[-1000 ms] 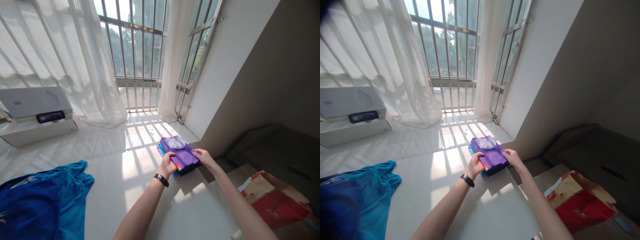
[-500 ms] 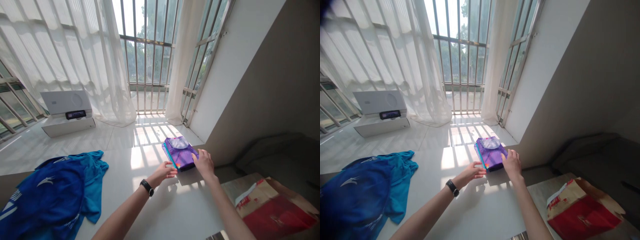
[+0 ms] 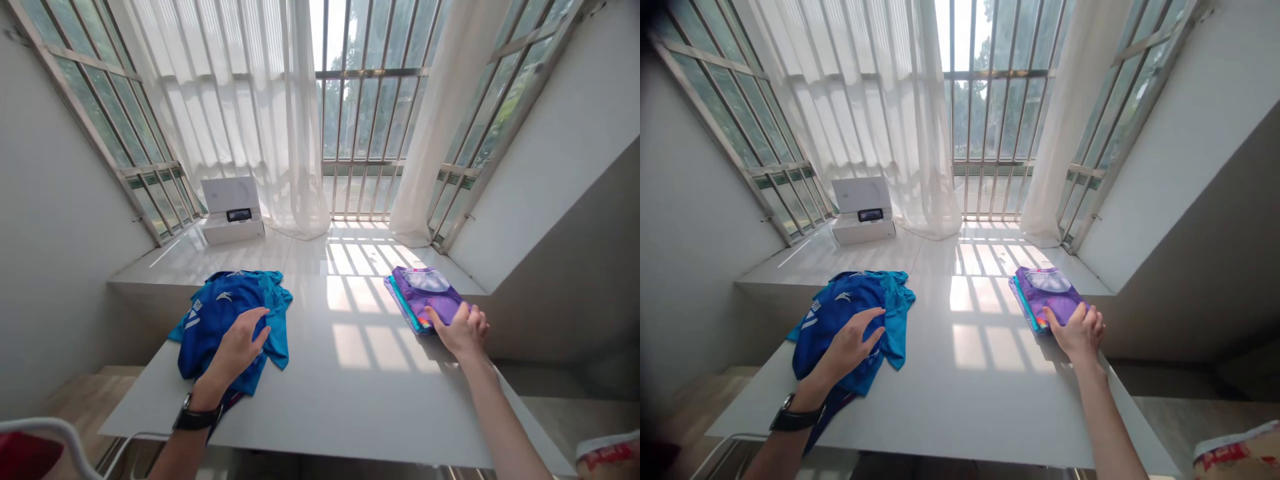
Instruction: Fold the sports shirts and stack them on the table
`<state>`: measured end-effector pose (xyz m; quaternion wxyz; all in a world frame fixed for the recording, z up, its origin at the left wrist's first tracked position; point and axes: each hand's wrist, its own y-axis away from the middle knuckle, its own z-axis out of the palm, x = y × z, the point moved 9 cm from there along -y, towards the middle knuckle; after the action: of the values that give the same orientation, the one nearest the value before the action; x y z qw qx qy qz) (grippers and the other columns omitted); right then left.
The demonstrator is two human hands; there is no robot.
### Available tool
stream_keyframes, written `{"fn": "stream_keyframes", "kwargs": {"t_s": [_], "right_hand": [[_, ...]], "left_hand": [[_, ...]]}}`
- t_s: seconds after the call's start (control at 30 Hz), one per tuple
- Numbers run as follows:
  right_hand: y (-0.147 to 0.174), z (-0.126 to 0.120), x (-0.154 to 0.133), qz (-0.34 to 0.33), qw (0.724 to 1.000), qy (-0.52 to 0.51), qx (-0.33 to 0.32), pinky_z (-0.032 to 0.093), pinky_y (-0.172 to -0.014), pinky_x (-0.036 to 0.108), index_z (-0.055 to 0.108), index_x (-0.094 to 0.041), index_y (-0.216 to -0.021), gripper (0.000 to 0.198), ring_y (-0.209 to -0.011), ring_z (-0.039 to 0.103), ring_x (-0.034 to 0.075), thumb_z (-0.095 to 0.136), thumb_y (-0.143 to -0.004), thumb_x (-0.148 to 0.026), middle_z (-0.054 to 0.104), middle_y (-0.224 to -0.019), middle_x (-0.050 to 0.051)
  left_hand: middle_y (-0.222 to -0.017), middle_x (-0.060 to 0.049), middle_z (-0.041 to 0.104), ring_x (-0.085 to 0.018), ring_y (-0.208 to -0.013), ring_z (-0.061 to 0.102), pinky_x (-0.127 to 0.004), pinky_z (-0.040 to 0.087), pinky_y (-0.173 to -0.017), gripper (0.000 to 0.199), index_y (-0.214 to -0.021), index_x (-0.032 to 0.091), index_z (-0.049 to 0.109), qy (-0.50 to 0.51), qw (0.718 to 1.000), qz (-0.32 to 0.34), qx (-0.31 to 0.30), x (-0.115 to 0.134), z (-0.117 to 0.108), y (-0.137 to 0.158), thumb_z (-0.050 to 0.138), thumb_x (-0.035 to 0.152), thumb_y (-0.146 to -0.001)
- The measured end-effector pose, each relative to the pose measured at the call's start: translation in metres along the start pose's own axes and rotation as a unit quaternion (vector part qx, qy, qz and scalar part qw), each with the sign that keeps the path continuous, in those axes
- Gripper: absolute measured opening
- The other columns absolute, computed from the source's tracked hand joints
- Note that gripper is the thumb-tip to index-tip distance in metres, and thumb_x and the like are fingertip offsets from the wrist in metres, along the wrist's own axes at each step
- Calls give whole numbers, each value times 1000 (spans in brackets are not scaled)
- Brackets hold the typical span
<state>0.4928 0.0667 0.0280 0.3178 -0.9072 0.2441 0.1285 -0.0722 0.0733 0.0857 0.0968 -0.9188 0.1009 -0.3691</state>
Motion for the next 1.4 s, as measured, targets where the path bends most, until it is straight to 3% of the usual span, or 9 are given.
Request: {"fn": "stream_keyframes", "kwargs": {"t_s": [0.1, 0.23, 0.4, 0.57, 0.77, 0.93, 1.17, 1.27, 1.4], "right_hand": [[13, -25, -55, -62, 994, -61, 69, 26, -114, 61, 43, -4, -144, 89, -145, 27, 45, 36, -89, -74, 37, -150, 33], [62, -34, -158, -167, 959, -220, 66, 35, -112, 59, 48, -12, -139, 70, -138, 43, 38, 46, -93, -65, 50, -141, 25], [159, 4, -282, -230, 871, -402, -165, 49, -103, 49, 62, -21, -121, 36, -120, 60, 29, 50, -99, -47, 65, -124, 15], [224, 72, -358, -77, 772, -480, -409, 54, -94, 40, 66, -20, -112, 42, -106, 67, 26, 60, -90, -56, 71, -113, 11], [212, 121, -420, 62, 722, -485, -489, 44, -48, 25, 64, -16, -107, 49, -61, 58, 15, 72, -78, -54, 62, -75, 2], [203, 97, -437, 42, 683, -526, -505, 27, -43, 21, 64, -17, -83, 36, -50, 37, 8, 75, -73, -50, 41, -56, -8], [234, -20, -403, -95, 595, -604, -522, 33, -50, 22, 50, -23, -143, 67, -55, 39, 9, 70, -82, -41, 51, -67, -6], [268, -48, -387, -146, 560, -591, -561, 36, -51, 23, 37, -30, -155, 80, -58, 45, 10, 71, -83, -37, 58, -76, -3], [293, -40, -345, -47, 466, -648, -600, 39, -51, 22, 44, -32, -148, 81, -61, 49, 9, 79, -76, -48, 66, -104, 5]], "left_hand": [[-137, -19, 60, -39, -129, 54, -51, 43, -107, 49, -128, 14, 62, -172, 985, -14, 9, -45, -33, 2, 62, 36, -84], [-119, -10, 70, -29, -106, 67, -35, 51, -84, 29, -115, 21, 68, -268, 960, -56, -62, -81, -32, 13, 59, 30, -89], [-98, -5, 73, -22, -90, 68, -28, 46, -74, 26, -96, 23, 69, -281, 959, -33, 27, -64, -36, 22, 47, 34, -102], [-98, -7, 71, -25, -94, 66, -35, 48, -82, 24, -93, 20, 66, -242, 968, -2, 68, -54, -29, 22, 45, 30, -101], [-116, -12, 67, -28, -105, 66, -41, 53, -91, 27, -112, 18, 62, -99, 992, -35, 68, -80, -17, 25, 48, 33, -95], [-126, -16, 62, -31, -101, 68, -48, 55, -89, 45, -124, 16, 58, 29, 995, -87, 29, -90, -24, 31, 56, 47, -91], [-128, -18, 64, -34, -118, 63, -43, 53, -98, 88, -145, 18, 43, 407, 909, -34, -83, -10, -13, 50, 77, 62, -77], [-112, -14, 70, -34, -109, 66, -39, 56, -91, 76, -128, 16, 60, 425, 897, -90, -88, 9, 14, 59, 83, 59, -69], [-101, -9, 73, -29, -100, 67, -35, 55, -86, 53, -115, 17, 70, 403, 895, -190, -27, 9, 42, 64, 76, 51, -76]]}}
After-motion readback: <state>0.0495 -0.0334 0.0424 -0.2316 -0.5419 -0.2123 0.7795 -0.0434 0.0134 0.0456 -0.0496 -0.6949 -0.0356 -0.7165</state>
